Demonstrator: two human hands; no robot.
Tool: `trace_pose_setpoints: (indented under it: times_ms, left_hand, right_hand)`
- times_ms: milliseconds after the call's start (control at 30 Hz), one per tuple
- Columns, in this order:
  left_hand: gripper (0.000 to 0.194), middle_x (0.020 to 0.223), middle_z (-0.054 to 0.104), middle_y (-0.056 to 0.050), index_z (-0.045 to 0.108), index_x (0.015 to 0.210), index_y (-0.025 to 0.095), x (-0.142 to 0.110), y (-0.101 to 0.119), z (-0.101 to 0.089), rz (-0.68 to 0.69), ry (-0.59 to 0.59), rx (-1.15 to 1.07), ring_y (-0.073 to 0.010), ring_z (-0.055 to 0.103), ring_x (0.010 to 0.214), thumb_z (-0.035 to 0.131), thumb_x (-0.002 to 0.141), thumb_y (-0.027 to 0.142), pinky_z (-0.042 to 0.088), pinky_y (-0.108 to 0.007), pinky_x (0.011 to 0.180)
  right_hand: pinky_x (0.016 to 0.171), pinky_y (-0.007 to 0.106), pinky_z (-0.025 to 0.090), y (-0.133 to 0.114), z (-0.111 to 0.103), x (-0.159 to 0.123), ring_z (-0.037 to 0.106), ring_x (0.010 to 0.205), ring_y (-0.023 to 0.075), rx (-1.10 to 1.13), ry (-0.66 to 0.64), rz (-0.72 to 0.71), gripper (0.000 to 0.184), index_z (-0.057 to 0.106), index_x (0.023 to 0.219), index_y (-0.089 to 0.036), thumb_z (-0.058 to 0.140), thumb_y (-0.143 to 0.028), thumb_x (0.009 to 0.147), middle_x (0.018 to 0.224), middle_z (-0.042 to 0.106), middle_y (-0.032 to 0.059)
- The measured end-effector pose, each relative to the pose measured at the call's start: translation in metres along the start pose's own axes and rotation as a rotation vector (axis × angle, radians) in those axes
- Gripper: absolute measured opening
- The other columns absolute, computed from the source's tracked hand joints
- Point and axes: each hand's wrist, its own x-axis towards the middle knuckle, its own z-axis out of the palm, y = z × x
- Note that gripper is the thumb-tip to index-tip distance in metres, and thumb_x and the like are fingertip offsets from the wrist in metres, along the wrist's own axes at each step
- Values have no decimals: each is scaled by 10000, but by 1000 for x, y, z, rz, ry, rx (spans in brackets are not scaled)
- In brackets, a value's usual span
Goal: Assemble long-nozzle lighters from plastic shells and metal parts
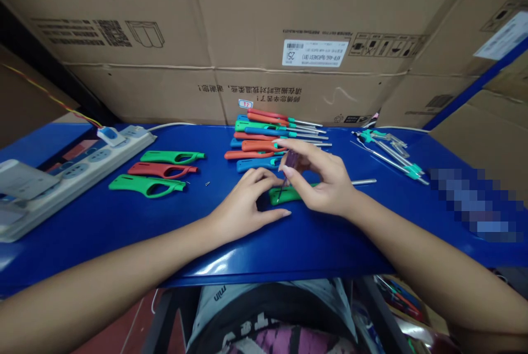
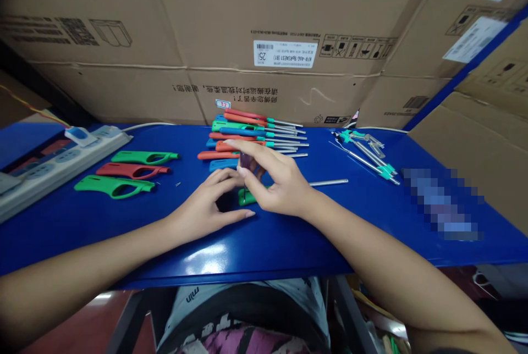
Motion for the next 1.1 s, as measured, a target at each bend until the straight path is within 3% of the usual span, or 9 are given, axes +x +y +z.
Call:
trace_pose_setpoints:
  times_ms: [100,400,633,900,1100]
  left_hand:
    - [567,1288,597,-112,537,1320,190,0,-4,2,-27,-38,30,-271,532,1236,764,833,372,441,-461,1085]
    - [389,1234,676,-116,586,1243,159,0,-6,4,-9,-71,-2,-263,617,1163,662,862,173,508,-449,1003]
    - [298,1125,712,-101,626,1156,146,0,-4,3,-3,-83,-2,-247,642,1074,665,861,156,522,-413,959]
    - [159,981,682,-32,582,963,182,1,-1,2,-46,-91,-34,-203,647,943,676,844,135,519,-341,869]
    - [132,951,674,-33,576,930,188,2,0,1,-37,-90,-10,-200,632,904,666,847,139,513,-330,827]
  right_hand:
    - [799,359,620,2,2,0,686,789,171,2,35,58,490,514,1408,-244,581,-166,928,1116,697,71]
    - [779,371,625,3,4,-1,666,778,182,-55,15,75,461,508,1408,-249,567,-215,952,1028,694,66]
    - [859,340,607,3,4,0,687,873,167,-53,3,13,470,523,1386,-224,586,-146,926,1176,696,75]
    - [903,385,597,3,1,0,681,1021,202,-8,-135,11,582,385,1502,-238,513,-141,942,1264,660,91]
    - [888,371,596,0,1,1,685,955,191,-103,-128,-53,555,411,1473,-263,513,-137,942,1166,687,61]
